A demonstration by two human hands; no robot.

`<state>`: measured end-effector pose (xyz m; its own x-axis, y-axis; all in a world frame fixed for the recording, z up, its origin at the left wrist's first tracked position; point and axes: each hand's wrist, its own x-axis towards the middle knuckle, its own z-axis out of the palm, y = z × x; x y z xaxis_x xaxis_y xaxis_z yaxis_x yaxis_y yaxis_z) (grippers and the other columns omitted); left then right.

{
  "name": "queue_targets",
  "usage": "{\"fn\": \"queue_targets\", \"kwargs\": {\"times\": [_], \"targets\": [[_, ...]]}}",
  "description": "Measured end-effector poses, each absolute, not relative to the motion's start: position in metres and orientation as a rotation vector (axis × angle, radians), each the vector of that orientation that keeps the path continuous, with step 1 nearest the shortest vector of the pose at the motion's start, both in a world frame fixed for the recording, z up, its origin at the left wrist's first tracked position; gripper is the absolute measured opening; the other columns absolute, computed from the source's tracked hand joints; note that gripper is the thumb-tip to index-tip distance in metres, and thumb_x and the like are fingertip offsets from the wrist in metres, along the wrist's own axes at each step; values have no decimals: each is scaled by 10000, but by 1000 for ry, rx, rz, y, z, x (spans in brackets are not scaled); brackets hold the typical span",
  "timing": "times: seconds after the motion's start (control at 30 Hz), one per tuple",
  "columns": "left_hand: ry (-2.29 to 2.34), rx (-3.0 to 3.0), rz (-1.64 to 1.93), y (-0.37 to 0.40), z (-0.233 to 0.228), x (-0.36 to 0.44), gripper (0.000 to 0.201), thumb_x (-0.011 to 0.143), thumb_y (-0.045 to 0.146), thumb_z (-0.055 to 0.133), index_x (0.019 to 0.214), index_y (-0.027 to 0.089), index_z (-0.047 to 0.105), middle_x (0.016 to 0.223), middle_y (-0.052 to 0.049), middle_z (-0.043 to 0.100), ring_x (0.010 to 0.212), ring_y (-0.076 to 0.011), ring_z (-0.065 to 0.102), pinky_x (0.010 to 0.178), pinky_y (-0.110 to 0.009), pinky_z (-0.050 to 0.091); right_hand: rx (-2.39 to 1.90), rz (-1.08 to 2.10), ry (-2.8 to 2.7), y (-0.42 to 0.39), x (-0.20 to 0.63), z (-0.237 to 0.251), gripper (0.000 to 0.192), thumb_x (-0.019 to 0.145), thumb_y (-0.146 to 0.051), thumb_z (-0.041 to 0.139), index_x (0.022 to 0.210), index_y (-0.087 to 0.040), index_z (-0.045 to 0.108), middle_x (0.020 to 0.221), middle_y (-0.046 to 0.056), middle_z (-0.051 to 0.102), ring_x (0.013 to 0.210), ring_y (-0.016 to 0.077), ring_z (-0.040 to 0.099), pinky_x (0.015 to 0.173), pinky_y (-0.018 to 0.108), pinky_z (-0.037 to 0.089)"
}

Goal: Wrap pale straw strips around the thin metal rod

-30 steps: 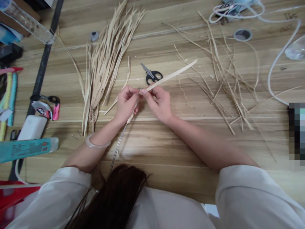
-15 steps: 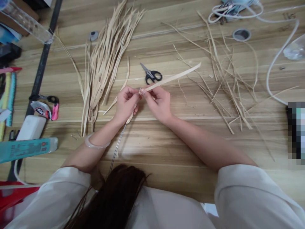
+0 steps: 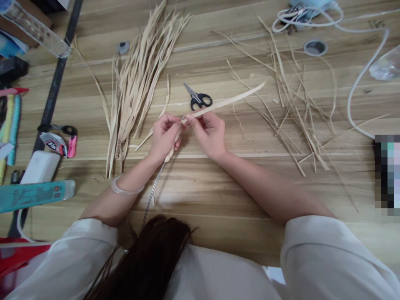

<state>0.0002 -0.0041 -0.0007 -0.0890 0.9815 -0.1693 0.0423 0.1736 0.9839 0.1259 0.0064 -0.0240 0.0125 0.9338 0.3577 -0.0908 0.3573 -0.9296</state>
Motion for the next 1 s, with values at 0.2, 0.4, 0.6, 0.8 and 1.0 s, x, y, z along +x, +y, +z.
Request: {"fn": "queue_targets", "kwargs": {"times": [0.2, 0.4, 0.6, 0.8, 1.0], "targets": [[1367, 972, 1112, -5, 5, 1, 142, 805, 282, 595, 793, 179, 498, 632, 55, 615, 294, -5, 390, 285, -147, 255, -924, 998, -1246, 17, 128, -32, 188, 788, -382, 693, 775, -203, 639, 781, 19, 643, 725, 139, 640, 701, 317, 565], [1280, 897, 1113, -5, 7, 1, 155, 783, 283, 610, 780, 177, 498, 629, 59, 609, 279, -10, 396, 273, -157, 239, -981, 1077, -1243, 19, 129, -36, 181, 780, -363, 696, 763, -200, 619, 746, 15, 634, 760, 154, 654, 727, 329, 575], [1248, 893, 1095, -6, 7, 2, 181, 780, 302, 620, 772, 171, 496, 635, 57, 608, 276, -6, 393, 271, -153, 237, -1001, 1132, -1246, 18, 127, -33, 221, 742, -370, 727, 756, -198, 589, 721, -4, 622, 697, 129, 638, 685, 297, 563], [1256, 927, 1097, -6, 5, 2, 209, 782, 329, 637, 759, 169, 504, 634, 53, 609, 281, -6, 400, 272, -148, 240, -961, 1126, -1245, 19, 126, -35, 239, 736, -385, 729, 745, -201, 575, 697, -9, 609, 660, 123, 623, 653, 295, 554], [1326, 932, 1062, -6, 8, 4, 231, 769, 335, 667, 743, 167, 510, 619, 51, 606, 285, -2, 394, 274, -151, 241, -965, 1111, -1258, 20, 127, -38, 218, 751, -372, 718, 763, -203, 580, 691, -4, 603, 684, 133, 623, 663, 306, 558]]}}
